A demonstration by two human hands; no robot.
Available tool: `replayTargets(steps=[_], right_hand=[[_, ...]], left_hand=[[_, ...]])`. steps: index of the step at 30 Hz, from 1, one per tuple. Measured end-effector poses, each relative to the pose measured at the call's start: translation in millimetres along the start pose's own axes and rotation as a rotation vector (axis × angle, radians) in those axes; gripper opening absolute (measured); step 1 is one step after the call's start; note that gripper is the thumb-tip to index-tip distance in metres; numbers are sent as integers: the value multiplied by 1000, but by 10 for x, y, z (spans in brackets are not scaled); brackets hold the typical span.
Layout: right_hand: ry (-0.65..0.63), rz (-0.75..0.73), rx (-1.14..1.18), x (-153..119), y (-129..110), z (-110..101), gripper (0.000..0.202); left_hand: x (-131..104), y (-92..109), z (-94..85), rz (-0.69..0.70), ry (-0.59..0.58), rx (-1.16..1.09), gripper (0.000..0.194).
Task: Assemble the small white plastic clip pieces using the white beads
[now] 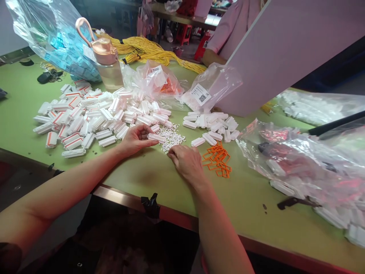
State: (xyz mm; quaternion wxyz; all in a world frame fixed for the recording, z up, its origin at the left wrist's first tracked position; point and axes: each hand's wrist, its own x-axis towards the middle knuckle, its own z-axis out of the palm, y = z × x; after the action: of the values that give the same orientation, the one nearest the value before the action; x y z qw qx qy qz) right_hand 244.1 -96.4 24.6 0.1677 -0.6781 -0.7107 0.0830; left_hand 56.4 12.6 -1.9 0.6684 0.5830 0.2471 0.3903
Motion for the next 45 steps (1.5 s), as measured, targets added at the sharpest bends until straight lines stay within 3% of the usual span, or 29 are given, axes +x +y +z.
replayTargets(steps=[7, 12, 19, 29, 37, 45], right_hand=[[208, 87, 497, -19, -80, -109, 15], [316, 47, 581, -13, -144, -66, 11], [302, -14, 641, 24, -194, 57, 10], [276, -25, 567, 34, -189, 110, 11], [350, -112, 206, -1, -253, 46, 18], [408, -195, 10, -51, -231, 6, 24]], left_hand=[[-22, -34, 18, -57, -112, 34, 42], [-63, -24, 69, -72, -169, 75, 39], [-117, 31, 154, -72, -251, 84, 34], [-133, 67, 168, -57, -269, 136, 30], [-110, -4, 141, -56, -245, 112, 32], [-77, 15, 106, -96, -194, 76, 37]])
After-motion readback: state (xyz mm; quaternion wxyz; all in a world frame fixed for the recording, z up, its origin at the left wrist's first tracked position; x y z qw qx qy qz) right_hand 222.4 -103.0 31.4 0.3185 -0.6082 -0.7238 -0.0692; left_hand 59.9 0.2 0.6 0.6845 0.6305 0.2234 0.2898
